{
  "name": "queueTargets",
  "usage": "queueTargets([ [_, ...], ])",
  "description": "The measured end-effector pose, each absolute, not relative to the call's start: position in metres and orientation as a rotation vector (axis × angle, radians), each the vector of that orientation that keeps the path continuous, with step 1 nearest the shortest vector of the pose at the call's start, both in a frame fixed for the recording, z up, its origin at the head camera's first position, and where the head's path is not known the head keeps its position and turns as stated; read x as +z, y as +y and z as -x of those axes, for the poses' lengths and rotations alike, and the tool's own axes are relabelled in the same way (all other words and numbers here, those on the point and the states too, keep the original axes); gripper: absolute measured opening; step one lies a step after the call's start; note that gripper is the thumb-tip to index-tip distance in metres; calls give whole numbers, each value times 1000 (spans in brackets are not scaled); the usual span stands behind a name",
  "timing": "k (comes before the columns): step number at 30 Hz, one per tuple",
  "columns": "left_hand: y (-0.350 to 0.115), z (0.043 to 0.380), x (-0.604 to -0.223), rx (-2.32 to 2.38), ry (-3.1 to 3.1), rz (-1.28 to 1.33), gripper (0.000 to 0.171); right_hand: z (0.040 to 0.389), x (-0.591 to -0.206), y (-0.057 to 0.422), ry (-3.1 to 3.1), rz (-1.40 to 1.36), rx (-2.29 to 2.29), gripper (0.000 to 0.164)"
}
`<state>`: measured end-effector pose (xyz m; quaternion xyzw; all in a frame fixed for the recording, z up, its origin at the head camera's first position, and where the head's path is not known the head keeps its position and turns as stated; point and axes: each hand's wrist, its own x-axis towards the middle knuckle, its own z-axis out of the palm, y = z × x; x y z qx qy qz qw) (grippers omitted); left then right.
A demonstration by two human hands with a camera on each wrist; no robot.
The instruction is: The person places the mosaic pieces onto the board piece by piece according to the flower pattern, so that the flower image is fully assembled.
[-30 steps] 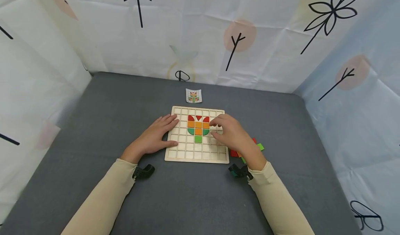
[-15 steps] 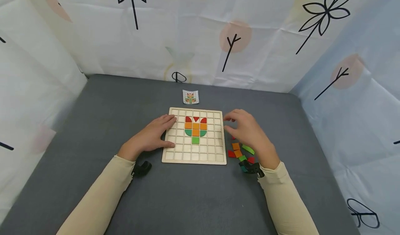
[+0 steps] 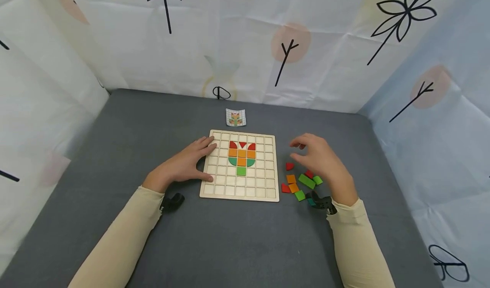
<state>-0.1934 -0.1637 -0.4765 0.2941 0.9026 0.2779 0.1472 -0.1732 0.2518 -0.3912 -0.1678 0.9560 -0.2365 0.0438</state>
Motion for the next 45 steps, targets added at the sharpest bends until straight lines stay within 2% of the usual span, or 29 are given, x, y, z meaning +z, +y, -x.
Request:
queueTargets([
  [20,-155,192,-464,693,2626,-738,115,181,-402,250,2770,453,-563,30],
  [33,-158,193,-469,689,2665,-816,114,184,-416,249,2706,506,-502,32],
  [45,-158,193,-467,728,2632,-780,113,185,-421,249,2711,510,-484,34],
])
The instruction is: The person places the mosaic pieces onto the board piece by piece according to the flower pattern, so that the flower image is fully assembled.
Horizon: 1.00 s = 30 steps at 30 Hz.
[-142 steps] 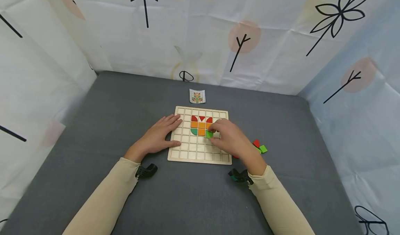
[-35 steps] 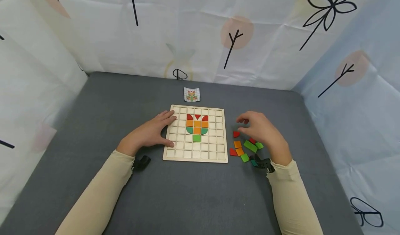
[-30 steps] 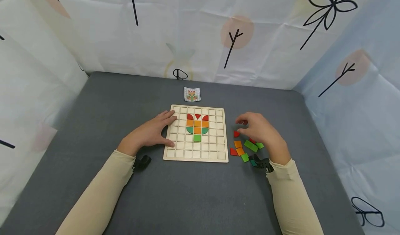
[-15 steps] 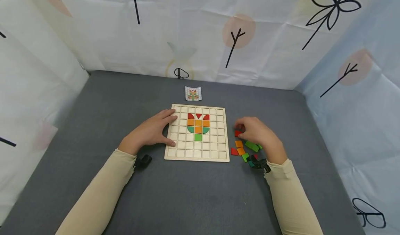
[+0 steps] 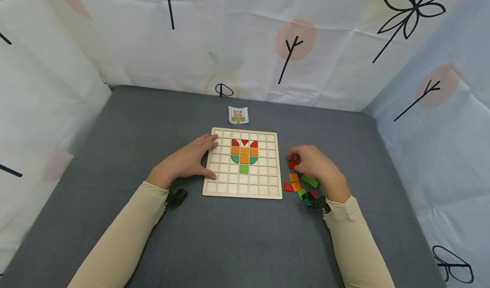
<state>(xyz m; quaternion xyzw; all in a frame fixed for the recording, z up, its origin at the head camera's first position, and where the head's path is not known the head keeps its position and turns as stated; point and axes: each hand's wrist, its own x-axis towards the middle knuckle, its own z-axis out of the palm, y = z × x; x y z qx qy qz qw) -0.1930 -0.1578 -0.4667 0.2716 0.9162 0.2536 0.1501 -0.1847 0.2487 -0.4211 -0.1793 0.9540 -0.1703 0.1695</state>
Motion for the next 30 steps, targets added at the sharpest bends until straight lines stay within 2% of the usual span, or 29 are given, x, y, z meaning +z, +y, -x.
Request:
queueTargets([
  [14,-159,193,-469,770,2627,-775,112,185,-427,248,2745,516,-480,32],
  [26,-160,194,-471,770,2628,-779,111,186,-427,248,2761,535,-482,17],
  [30,-160,194,-472,773,2631,-780,111,186,-427,247,2752,552,-490,17],
])
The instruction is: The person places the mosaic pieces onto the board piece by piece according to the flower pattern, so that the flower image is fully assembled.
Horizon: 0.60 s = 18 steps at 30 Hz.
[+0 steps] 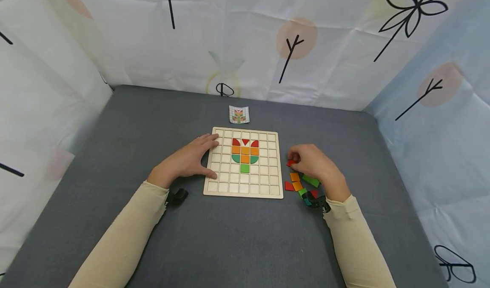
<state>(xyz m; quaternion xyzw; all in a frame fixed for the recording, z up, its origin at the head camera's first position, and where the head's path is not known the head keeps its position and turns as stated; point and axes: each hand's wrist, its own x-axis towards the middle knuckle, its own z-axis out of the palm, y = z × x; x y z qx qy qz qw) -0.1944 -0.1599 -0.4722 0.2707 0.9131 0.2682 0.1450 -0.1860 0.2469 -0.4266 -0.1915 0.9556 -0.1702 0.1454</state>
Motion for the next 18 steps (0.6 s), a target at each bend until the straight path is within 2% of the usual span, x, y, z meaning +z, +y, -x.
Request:
queueTargets([
  [18,-158,191,-468,788,2626,-773,111,183,-424,248,2722,511,-481,20],
])
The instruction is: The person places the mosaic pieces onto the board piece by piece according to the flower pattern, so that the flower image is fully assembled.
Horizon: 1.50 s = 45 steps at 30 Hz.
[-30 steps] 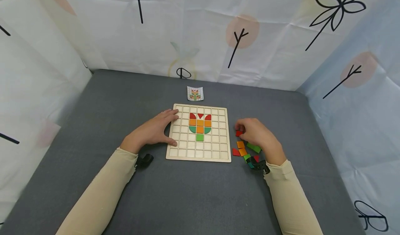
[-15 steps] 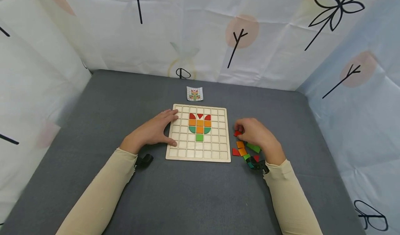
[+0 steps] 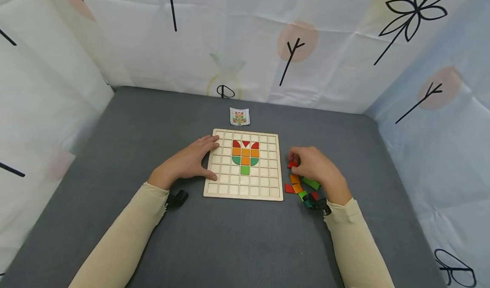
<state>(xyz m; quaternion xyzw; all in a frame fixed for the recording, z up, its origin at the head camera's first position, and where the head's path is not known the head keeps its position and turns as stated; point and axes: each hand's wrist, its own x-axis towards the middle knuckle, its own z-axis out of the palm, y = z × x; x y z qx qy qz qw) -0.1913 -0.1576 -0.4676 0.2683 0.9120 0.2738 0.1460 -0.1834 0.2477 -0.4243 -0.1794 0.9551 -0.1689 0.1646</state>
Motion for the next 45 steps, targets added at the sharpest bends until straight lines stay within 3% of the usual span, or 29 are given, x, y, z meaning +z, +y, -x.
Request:
queueTargets([
  [15,-158,193,-469,789,2623,-763,113,186,-421,250,2748,508,-537,10],
  [34,-158,194,-468,787,2623,-750,111,182,-417,243,2816,575,-619,21],
  [45,-157,194,-468,788,2625,-756,111,180,-419,235,2794,552,-866,10],
])
